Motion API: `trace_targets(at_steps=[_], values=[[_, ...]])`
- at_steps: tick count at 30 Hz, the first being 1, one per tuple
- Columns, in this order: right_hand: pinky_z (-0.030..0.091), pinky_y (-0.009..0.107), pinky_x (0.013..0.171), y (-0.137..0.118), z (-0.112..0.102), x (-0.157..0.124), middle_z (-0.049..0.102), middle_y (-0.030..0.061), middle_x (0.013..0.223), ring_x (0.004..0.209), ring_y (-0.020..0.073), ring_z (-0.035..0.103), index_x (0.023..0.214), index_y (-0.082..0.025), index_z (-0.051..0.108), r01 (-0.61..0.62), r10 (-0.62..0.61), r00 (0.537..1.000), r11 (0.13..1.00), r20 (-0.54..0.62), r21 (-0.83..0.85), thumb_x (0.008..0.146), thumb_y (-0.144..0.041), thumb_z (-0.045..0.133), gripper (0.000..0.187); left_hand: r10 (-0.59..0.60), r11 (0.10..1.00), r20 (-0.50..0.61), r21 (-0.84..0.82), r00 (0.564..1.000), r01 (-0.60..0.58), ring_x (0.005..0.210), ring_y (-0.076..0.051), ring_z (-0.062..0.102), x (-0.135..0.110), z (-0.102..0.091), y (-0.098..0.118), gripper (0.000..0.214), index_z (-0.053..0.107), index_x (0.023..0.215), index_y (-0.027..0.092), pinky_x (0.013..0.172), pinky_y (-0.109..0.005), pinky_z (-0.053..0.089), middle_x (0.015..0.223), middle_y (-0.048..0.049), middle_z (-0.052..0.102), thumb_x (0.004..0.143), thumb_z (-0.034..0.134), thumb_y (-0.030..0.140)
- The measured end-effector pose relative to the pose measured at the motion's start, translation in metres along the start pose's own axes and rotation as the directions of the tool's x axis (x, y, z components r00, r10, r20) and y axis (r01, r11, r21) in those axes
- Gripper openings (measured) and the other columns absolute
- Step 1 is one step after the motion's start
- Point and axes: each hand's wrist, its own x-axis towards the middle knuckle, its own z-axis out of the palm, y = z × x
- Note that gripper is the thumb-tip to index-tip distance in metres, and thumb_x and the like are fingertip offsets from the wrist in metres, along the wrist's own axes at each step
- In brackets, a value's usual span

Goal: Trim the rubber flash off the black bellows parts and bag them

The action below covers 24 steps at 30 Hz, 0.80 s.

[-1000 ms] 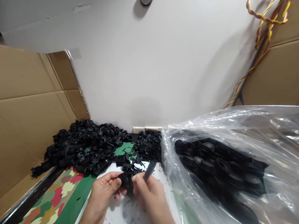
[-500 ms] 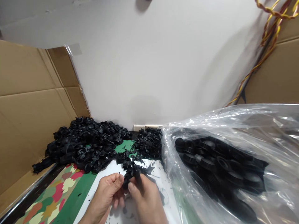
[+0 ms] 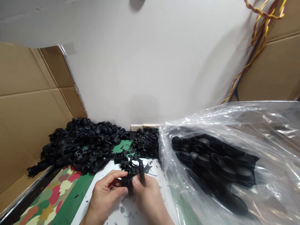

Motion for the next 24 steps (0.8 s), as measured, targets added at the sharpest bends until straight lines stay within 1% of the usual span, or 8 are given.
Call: trace_targets(at_steps=[2,4,7,11,15,17,20,24], values=[[0.008,0.019,0.038,-0.0032,0.0013,-0.0024,0.025,-0.0132,0.043,0.038,0.0016,0.01,0.058,-0.019,0.045,-0.029,0.029,1.0,0.999,0.005,0.031,0.056,-0.053,0.076,0.046,-0.09,0.993,-0.019,-0.084,0.996,0.088,0.051,-0.01,0.049,0.0014,0.0012,-0.0004,0.026,0.076,0.076,0.016,0.048,-0.019,0.043,0.06,0.0025,0.058,0.051,0.074,0.008],[0.008,0.019,0.038,-0.0046,0.0018,-0.0029,0.028,-0.0124,0.045,0.039,0.0011,0.01,0.058,-0.018,0.044,-0.036,0.035,0.999,0.997,0.011,0.062,0.057,-0.052,0.076,0.046,-0.168,0.977,-0.02,-0.139,0.986,0.164,0.046,-0.008,0.046,0.0019,0.0024,-0.0001,0.026,0.075,0.075,0.014,0.044,-0.018,0.04,0.05,0.0056,0.052,0.049,0.074,0.008],[0.008,0.018,0.037,-0.0048,0.0015,-0.0012,0.032,-0.0117,0.045,0.038,0.0002,0.011,0.057,-0.018,0.044,-0.052,0.05,0.998,0.993,0.027,0.104,0.057,-0.05,0.077,0.045,-0.218,0.963,-0.018,-0.165,0.976,0.212,0.043,-0.007,0.046,0.0018,0.0034,0.0005,0.027,0.074,0.075,0.013,0.043,-0.018,0.039,0.044,0.0062,0.053,0.048,0.076,0.009],[0.009,0.017,0.036,-0.0041,0.0003,0.0025,0.032,-0.0126,0.042,0.035,-0.001,0.012,0.057,-0.018,0.043,-0.09,0.084,0.995,0.986,0.047,0.137,0.055,-0.049,0.078,0.046,-0.205,0.966,-0.011,-0.165,0.979,0.2,0.043,-0.009,0.05,0.0018,0.0031,0.0003,0.027,0.073,0.075,0.013,0.043,-0.019,0.042,0.045,0.0046,0.057,0.049,0.078,0.013],[0.01,0.015,0.034,-0.0037,-0.0006,0.0047,0.035,-0.0117,0.042,0.033,-0.0016,0.016,0.057,-0.018,0.043,-0.105,0.1,0.994,0.982,0.041,0.157,0.051,-0.049,0.08,0.049,-0.185,0.969,0.007,-0.167,0.983,0.183,0.047,-0.01,0.053,0.0019,0.002,-0.0009,0.026,0.073,0.075,0.013,0.046,-0.019,0.044,0.048,0.0033,0.06,0.049,0.08,0.015],[0.01,0.015,0.034,-0.0038,-0.0009,0.0046,0.035,-0.012,0.042,0.033,-0.0021,0.015,0.057,-0.018,0.043,-0.11,0.103,0.993,0.979,0.05,0.17,0.05,-0.049,0.081,0.05,-0.176,0.97,0.018,-0.167,0.984,0.177,0.048,-0.01,0.053,0.0018,0.0014,-0.0019,0.026,0.073,0.075,0.013,0.047,-0.018,0.044,0.05,0.0027,0.062,0.05,0.08,0.016],[0.009,0.014,0.034,-0.0048,-0.0011,0.0036,0.032,-0.0133,0.041,0.033,-0.0022,0.013,0.057,-0.018,0.043,-0.117,0.107,0.992,0.976,0.063,0.184,0.054,-0.047,0.08,0.048,-0.146,0.975,0.029,-0.163,0.989,0.149,0.051,-0.011,0.055,0.0015,0.0006,-0.0034,0.025,0.073,0.077,0.013,0.05,-0.02,0.046,0.056,0.0008,0.064,0.053,0.08,0.018],[0.011,0.014,0.034,-0.0058,-0.0022,0.0032,0.032,-0.0127,0.041,0.033,-0.0015,0.016,0.056,-0.018,0.043,-0.12,0.108,0.991,0.976,0.073,0.183,0.057,-0.044,0.08,0.046,-0.112,0.984,0.037,-0.133,0.993,0.116,0.056,-0.012,0.056,0.0014,0.0002,-0.0051,0.026,0.073,0.08,0.013,0.053,-0.021,0.048,0.063,-0.0008,0.065,0.056,0.079,0.022]])
